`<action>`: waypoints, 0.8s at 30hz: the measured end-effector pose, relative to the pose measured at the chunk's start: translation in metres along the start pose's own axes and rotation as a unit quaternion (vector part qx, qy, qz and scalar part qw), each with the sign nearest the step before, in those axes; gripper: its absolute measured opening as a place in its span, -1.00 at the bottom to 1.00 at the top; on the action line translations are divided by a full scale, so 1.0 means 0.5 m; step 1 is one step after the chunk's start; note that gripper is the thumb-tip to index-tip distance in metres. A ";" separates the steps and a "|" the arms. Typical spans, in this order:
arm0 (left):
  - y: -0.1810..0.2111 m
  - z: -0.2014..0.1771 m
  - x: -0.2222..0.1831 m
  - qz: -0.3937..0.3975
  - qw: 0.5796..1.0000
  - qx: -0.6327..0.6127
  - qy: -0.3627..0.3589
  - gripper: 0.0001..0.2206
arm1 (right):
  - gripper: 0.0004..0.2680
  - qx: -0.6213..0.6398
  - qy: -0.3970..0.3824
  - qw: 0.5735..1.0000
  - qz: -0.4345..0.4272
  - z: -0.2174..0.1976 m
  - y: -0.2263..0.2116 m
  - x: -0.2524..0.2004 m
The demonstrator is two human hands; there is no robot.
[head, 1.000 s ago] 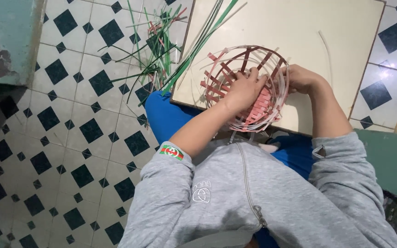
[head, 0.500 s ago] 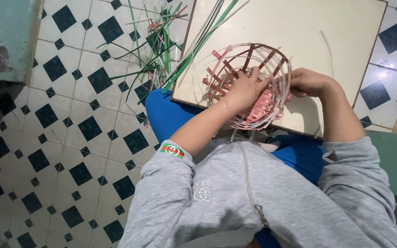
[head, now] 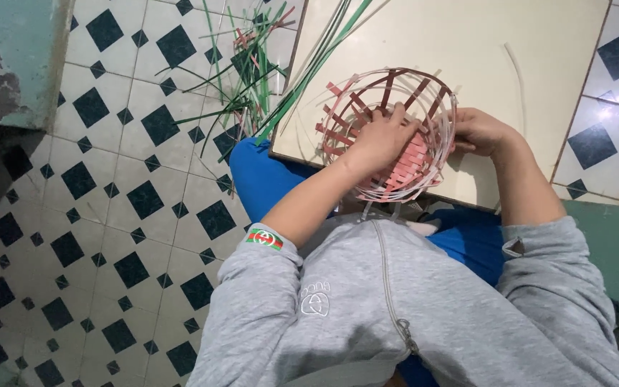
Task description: Weaving a small pink and white basket by tucking the vertical rib ends into the woven sides.
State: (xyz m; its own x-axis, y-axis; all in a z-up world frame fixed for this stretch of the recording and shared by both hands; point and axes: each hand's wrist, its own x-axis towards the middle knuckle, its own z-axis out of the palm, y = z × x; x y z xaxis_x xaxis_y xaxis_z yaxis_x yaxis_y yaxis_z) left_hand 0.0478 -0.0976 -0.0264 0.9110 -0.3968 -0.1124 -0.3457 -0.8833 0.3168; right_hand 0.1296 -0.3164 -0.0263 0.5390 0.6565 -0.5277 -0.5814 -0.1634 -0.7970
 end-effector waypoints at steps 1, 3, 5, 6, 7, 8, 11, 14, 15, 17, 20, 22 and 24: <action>0.003 -0.003 -0.002 -0.002 1.000 0.000 0.000 -0.65 | -0.97 -0.001 -0.001 1.000 0.001 0.001 0.003 -0.005; 0.008 -0.006 -0.005 -0.003 1.000 0.009 0.006 -0.68 | -0.96 -0.001 0.027 1.000 -0.012 0.003 0.008 -0.012; 0.009 -0.003 -0.001 -0.010 1.000 -0.012 0.010 -0.71 | -0.95 -0.011 0.038 0.999 -0.020 -0.010 0.028 0.004; 0.012 0.000 0.001 -0.015 0.999 -0.034 0.012 -0.73 | -0.95 -0.017 0.052 0.998 -0.028 -0.018 0.041 0.010; 0.017 -0.014 -0.008 -0.014 0.999 -0.034 0.011 -0.73 | -0.95 -0.017 0.052 0.998 -0.028 -0.002 0.029 0.003; 0.022 -0.028 -0.017 -0.013 0.999 -0.037 0.018 -0.73 | -0.96 -0.024 0.058 0.997 -0.035 0.014 0.017 -0.005; 0.030 -0.030 -0.018 -0.008 0.999 -0.016 0.039 -0.75 | -0.95 -0.026 0.064 0.996 -0.049 0.013 0.026 -0.002; 0.043 -0.031 -0.021 0.017 0.997 0.020 0.077 -0.85 | -0.95 -0.018 0.066 0.996 -0.063 -0.002 0.044 0.004; 0.047 -0.034 -0.024 0.037 0.994 0.031 0.099 -0.90 | -0.95 -0.014 0.067 0.995 -0.069 -0.005 0.047 0.006; 0.040 -0.023 -0.016 0.046 0.992 0.029 0.111 -0.89 | -0.94 -0.012 0.069 0.995 -0.075 -0.012 0.063 0.012; 0.048 -0.042 -0.014 0.034 0.992 0.018 0.119 -0.87 | -0.92 -0.003 0.065 0.994 -0.086 -0.020 0.082 0.022; 0.049 -0.041 -0.010 0.017 0.993 0.011 0.119 -0.87 | -0.90 0.005 0.061 0.994 -0.095 -0.019 0.082 0.021; 0.038 -0.014 -0.002 0.047 0.986 0.081 0.137 -0.87 | -0.85 0.016 0.062 0.993 -0.097 -0.012 0.072 0.012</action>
State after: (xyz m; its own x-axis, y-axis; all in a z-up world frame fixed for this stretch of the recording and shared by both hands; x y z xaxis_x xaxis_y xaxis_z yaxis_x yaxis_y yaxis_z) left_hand 0.0418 -0.1122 -0.0135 0.8926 -0.4154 0.1754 -0.4418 -0.8834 0.1564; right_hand 0.1154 -0.3227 -0.0596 0.7123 0.5770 -0.3996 -0.4783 -0.0176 -0.8780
